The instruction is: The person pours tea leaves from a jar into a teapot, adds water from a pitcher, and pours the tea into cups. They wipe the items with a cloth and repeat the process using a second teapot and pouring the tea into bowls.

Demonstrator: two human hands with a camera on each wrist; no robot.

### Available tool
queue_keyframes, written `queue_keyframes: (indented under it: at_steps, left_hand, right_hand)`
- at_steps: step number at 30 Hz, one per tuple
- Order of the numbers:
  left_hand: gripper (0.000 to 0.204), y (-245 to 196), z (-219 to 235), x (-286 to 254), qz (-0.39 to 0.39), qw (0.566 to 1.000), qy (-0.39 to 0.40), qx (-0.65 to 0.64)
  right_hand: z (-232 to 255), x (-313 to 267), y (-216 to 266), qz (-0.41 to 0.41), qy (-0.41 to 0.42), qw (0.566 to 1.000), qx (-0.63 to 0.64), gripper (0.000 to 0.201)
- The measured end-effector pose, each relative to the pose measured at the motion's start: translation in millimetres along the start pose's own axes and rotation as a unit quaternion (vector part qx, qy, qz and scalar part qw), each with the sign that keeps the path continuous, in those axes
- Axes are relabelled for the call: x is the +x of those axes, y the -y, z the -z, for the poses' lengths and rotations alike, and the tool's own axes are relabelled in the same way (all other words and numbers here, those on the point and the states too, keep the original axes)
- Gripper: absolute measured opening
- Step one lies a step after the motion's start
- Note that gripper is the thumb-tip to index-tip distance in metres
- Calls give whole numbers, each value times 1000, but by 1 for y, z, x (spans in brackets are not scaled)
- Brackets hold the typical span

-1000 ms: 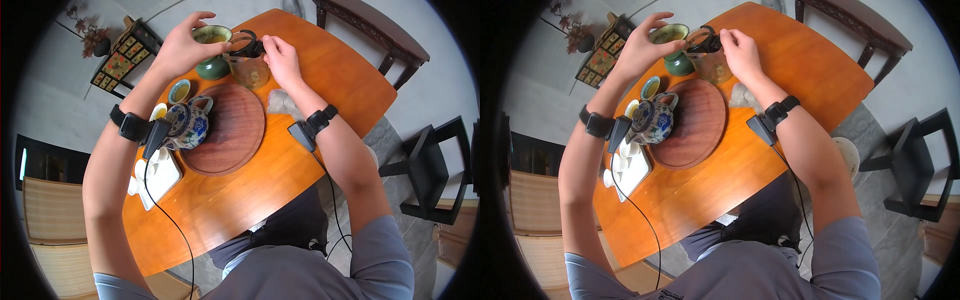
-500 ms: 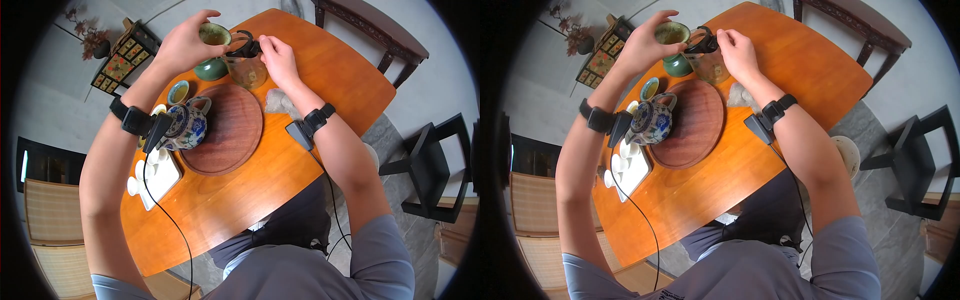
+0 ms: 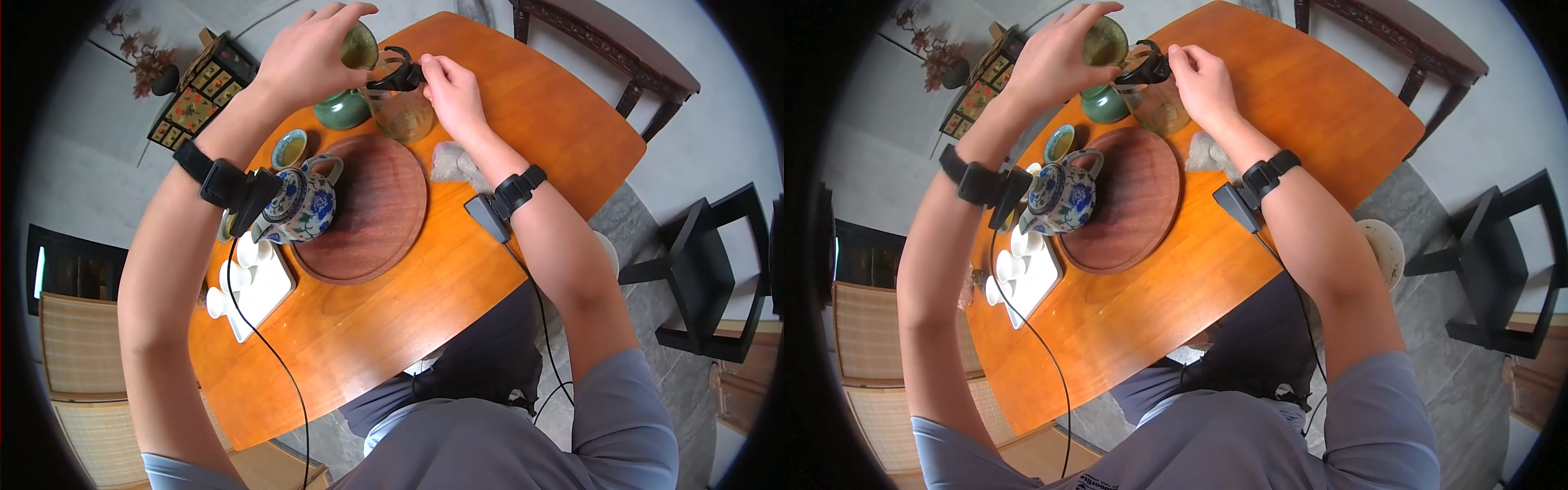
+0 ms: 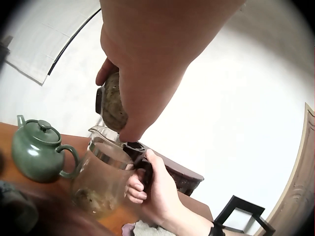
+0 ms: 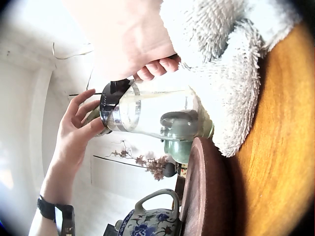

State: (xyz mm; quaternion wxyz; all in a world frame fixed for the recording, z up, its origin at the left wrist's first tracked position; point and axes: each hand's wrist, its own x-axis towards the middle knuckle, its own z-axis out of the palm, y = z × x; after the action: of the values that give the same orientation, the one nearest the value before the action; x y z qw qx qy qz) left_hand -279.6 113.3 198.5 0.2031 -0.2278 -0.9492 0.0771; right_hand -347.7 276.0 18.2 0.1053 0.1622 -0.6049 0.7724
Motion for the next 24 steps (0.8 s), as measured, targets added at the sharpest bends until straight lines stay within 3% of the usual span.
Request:
queue_keyframes:
  at_steps: [11,15,17,24]
  left_hand:
    - [78,-14,6,4,-163,969,-101,154]
    - [79,-17,13,3,-180,959,-90,202]
    - [81,-16,14,4,-212,936,-139,243]
    - [82,-15,19,3,-211,935,-149,242]
  right_hand:
    - [1,0,-2,10,-8,1000,-15,38]
    - [1,3,-7,25,-13,999,-22,39]
    - [1,3,-8,28,-14,999,-25,39]
    - [0,1,-4,5,-5,1000,6,40]
